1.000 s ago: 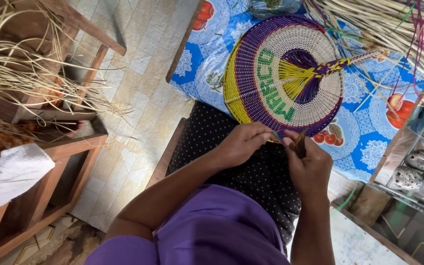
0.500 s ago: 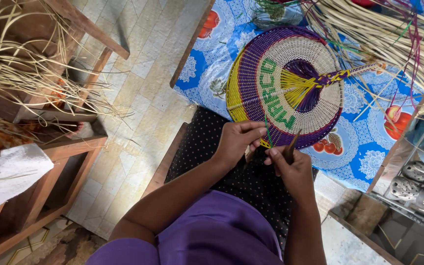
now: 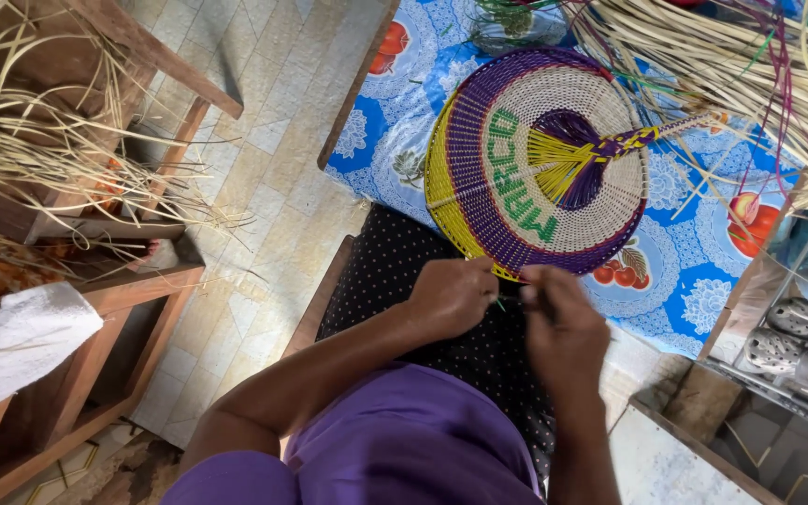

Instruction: A person is weaving a decorative hand fan using various colored fibers on a low work surface.

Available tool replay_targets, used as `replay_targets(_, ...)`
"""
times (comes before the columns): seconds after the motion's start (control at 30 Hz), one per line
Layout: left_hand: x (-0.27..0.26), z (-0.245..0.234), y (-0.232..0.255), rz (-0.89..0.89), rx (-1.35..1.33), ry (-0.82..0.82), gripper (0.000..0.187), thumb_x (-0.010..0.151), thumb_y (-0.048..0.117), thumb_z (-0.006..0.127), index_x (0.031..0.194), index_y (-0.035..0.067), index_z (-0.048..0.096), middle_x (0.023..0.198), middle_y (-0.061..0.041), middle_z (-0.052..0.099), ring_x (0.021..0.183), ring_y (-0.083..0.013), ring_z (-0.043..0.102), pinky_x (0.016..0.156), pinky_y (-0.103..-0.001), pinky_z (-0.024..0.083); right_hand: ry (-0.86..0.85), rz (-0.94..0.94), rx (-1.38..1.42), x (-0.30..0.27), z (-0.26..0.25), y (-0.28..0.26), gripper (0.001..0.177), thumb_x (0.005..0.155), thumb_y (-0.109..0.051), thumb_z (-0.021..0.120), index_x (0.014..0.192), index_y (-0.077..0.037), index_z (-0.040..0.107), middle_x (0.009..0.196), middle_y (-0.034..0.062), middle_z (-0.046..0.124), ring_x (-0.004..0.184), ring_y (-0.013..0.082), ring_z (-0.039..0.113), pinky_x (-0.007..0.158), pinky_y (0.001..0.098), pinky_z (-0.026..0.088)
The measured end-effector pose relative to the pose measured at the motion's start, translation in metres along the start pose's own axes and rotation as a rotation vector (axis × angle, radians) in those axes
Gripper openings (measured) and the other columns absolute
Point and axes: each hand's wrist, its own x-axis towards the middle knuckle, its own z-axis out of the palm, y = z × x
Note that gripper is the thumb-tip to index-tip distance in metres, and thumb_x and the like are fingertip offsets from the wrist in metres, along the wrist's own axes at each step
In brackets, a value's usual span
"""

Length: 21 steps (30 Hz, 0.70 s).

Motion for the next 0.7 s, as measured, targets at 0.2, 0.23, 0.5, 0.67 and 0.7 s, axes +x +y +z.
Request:
replay_targets(0.2, 0.012, -0.013, -0.001, -0.118, -0.257, -0.277, 0.012, 0.074, 0.012, 0.054, 0.072, 0.004, 0.063, 0.065, -0.010, 0.058, 0.062, -0.0303, 0.058, 0.051, -0.036, 0.043, -0.158, 0.181, -0.107, -0.021, 0.038, 0.020, 0.014, 0.079, -0.023, 0.058, 0.085, -0.011, 0.063, 0.078, 0.0122, 0.062, 0.083, 0.0330, 0.059, 0.069, 0.0457, 0.046)
replay_targets(0.23, 0.013, -0.008, -0.008, -0.135, -0.286, -0.339, 0.021, 0.075, 0.026, 0.056, 0.069, 0.008, 0.063, 0.062, -0.008, 0.059, 0.062, -0.0302, 0.059, 0.052, -0.036, 0.044, -0.186, 0.238, -0.048, -0.020, 0.039, 0.022, 0.018, 0.081, -0.028, 0.057, 0.078, -0.011, 0.061, 0.071, 0.0106, 0.060, 0.076, 0.0310, 0.060, 0.065, 0.0411, 0.046)
replay_targets(0.5, 0.033, -0.051, -0.012, 0.011, -0.200, -0.534, 0.009, 0.078, 0.024, 0.065, 0.072, 0.017, 0.068, 0.065, 0.005, 0.065, 0.055, -0.0084, 0.056, 0.052, -0.024, 0.038, -0.219, 0.316, 0.172, -0.024, 0.021, 0.026, 0.012, 0.082, -0.022, 0.059, 0.079, -0.010, 0.060, 0.067, -0.0012, 0.055, 0.060, 0.0108, 0.048, 0.057, 0.0261, 0.039)
replay_targets(0.67, 0.054, -0.057, -0.058, 0.318, 0.256, -0.224, 0.011, 0.073, 0.008, 0.067, 0.079, 0.005, 0.058, 0.077, -0.009, 0.054, 0.073, -0.0206, 0.052, 0.057, -0.028, 0.048, 0.043, 0.476, 0.148, -0.029, 0.002, 0.037, 0.015, 0.078, -0.018, 0.065, 0.088, -0.008, 0.069, 0.077, 0.0040, 0.068, 0.059, 0.0118, 0.059, 0.057, 0.0273, 0.051)
replay_targets(0.7, 0.058, -0.063, -0.066, 0.320, 0.256, -0.219, 0.011, 0.073, 0.008, 0.067, 0.079, 0.005, 0.058, 0.077, -0.009, 0.054, 0.073, -0.0206, 0.052, 0.057, -0.028, 0.048, 0.045, 0.472, 0.146, -0.032, -0.002, 0.041, 0.015, 0.078, -0.018, 0.065, 0.088, -0.008, 0.069, 0.077, 0.0040, 0.068, 0.059, 0.0118, 0.059, 0.057, 0.0273, 0.051)
